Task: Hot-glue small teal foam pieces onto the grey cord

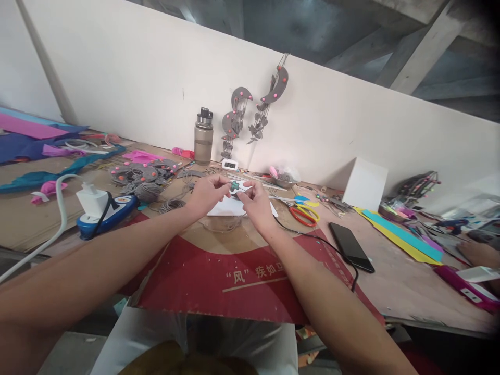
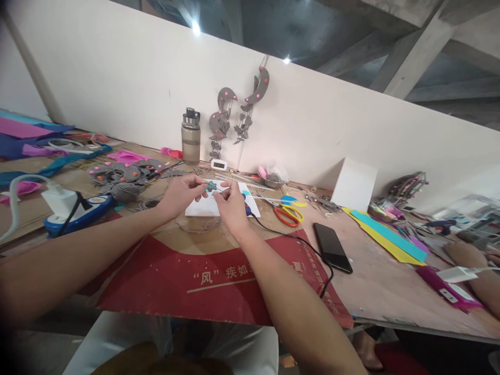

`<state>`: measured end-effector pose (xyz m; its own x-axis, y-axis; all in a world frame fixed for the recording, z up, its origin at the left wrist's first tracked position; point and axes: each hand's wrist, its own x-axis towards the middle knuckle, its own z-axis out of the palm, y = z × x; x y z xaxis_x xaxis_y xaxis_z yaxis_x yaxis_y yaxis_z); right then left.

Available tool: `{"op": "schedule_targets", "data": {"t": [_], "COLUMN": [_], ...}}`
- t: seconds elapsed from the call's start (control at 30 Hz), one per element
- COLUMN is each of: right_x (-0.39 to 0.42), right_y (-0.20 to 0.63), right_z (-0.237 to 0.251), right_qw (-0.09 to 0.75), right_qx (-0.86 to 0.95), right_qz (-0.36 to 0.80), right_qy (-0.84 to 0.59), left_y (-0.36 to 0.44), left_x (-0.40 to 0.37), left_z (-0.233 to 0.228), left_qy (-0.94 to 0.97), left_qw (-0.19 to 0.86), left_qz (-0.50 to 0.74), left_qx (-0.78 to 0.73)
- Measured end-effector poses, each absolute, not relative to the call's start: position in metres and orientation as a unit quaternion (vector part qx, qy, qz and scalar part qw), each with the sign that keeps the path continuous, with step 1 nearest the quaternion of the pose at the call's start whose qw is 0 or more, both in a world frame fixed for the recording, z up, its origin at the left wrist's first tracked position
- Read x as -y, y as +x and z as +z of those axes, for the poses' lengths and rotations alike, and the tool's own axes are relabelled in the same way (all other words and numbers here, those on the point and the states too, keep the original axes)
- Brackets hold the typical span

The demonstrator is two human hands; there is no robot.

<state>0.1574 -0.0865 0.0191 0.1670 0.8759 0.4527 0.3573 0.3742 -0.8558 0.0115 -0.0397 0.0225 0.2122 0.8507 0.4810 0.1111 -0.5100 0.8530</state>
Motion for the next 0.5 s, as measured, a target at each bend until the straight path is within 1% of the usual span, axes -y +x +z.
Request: {"op": "schedule_targets", "data": {"t": [0.1,0.23,0.5], "right_x": [0.0905,0.0938,0.0956], "right_y": [0.1613,0.1623,0.1636], "right_z": [0.0247,0.0278,0.0299], "right_qw": [0.542,0.539,0.520], "right_qx": [0.636,0.643,0.656], "right_qz": [0.117,0.068,-0.021], "right_qy": [-0.537,-0.539,-0.546], "left_y": [0.0151,0.0186,0.0190], "left_x": [0.0401,0.0411,0.0424], "left_z": [0.0205,0.0186,0.0187], "left_qy": [0.667,0.625,0.628], "left_qw": [0.430,0.499,0.522], "left_qz": [0.519,0.528,0.511], "left_qx": [-0.318,-0.285,-0.270]}}
